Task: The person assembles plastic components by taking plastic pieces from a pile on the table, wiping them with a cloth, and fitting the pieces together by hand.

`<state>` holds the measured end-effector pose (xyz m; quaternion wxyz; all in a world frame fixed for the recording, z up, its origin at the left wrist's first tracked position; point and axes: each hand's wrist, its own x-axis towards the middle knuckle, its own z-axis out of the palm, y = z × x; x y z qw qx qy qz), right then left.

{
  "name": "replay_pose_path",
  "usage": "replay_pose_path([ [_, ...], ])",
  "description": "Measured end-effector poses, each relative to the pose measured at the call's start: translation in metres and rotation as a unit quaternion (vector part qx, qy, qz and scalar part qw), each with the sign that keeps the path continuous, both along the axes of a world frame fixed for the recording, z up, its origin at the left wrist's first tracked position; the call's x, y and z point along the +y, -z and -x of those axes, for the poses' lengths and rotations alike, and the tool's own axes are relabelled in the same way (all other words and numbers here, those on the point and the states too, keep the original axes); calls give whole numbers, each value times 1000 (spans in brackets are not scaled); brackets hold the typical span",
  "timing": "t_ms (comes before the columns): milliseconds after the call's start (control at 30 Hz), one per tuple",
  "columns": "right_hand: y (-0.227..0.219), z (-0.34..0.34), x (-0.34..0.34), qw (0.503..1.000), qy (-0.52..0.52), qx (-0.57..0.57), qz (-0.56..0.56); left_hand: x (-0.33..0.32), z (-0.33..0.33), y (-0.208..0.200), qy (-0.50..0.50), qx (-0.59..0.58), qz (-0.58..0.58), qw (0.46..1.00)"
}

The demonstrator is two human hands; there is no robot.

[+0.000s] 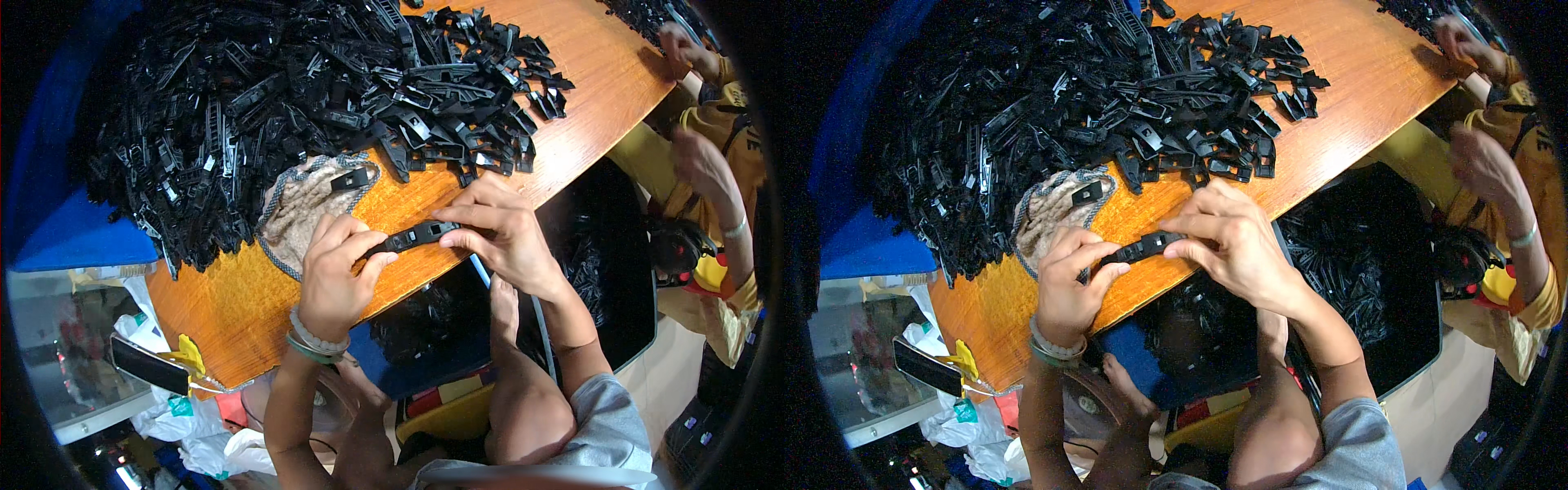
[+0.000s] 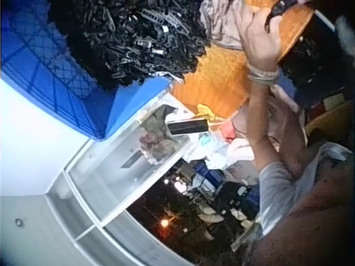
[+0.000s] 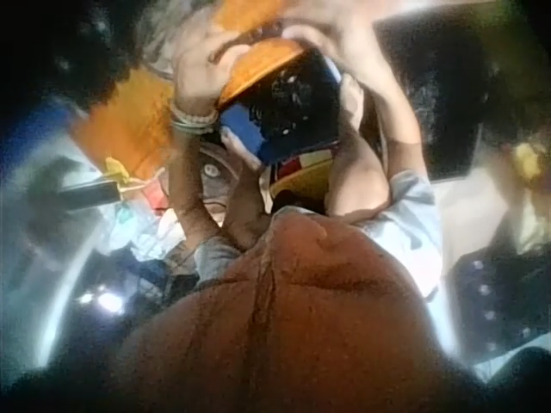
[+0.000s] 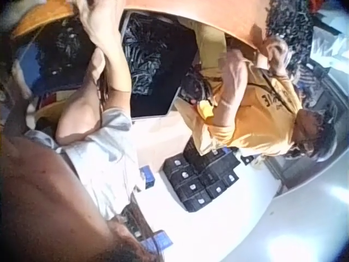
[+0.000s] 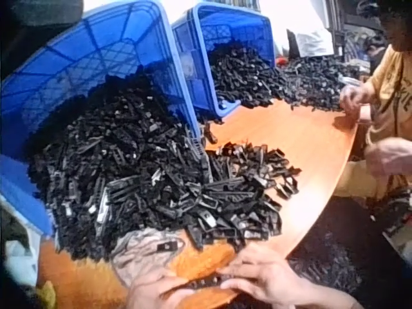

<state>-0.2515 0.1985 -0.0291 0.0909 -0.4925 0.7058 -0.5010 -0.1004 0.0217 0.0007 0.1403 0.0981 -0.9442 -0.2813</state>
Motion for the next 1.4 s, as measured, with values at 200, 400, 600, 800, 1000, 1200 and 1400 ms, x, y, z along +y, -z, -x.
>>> replay_pose_path([
  [200, -6, 5, -7, 996, -40, 79, -1, 4, -1, 5, 2, 45, -48, 998],
  [400, 3, -4, -9, 998, -24, 66, -1, 9, 5, 6, 9, 46, -7, 999],
  [600, -6, -12, -12, 972, -232, -8, 26, -34, -6, -18, -106, 79, -66, 989],
  [800, -18, -8, -96, 955, 40, 290, 55, -62, 44, -25, -134, 207, 120, 962],
  [1000, -8, -9, -109, 916, -1, 397, -64, -70, 83, -28, 6, 163, 282, 945],
  [1200, -31, -8, -71, 948, 4, 316, 30, -76, 75, -32, 33, 169, 295, 940],
  [1400, -2, -6, -7, 967, -102, 231, -38, -10, 10, -45, 34, 66, 110, 991],
])
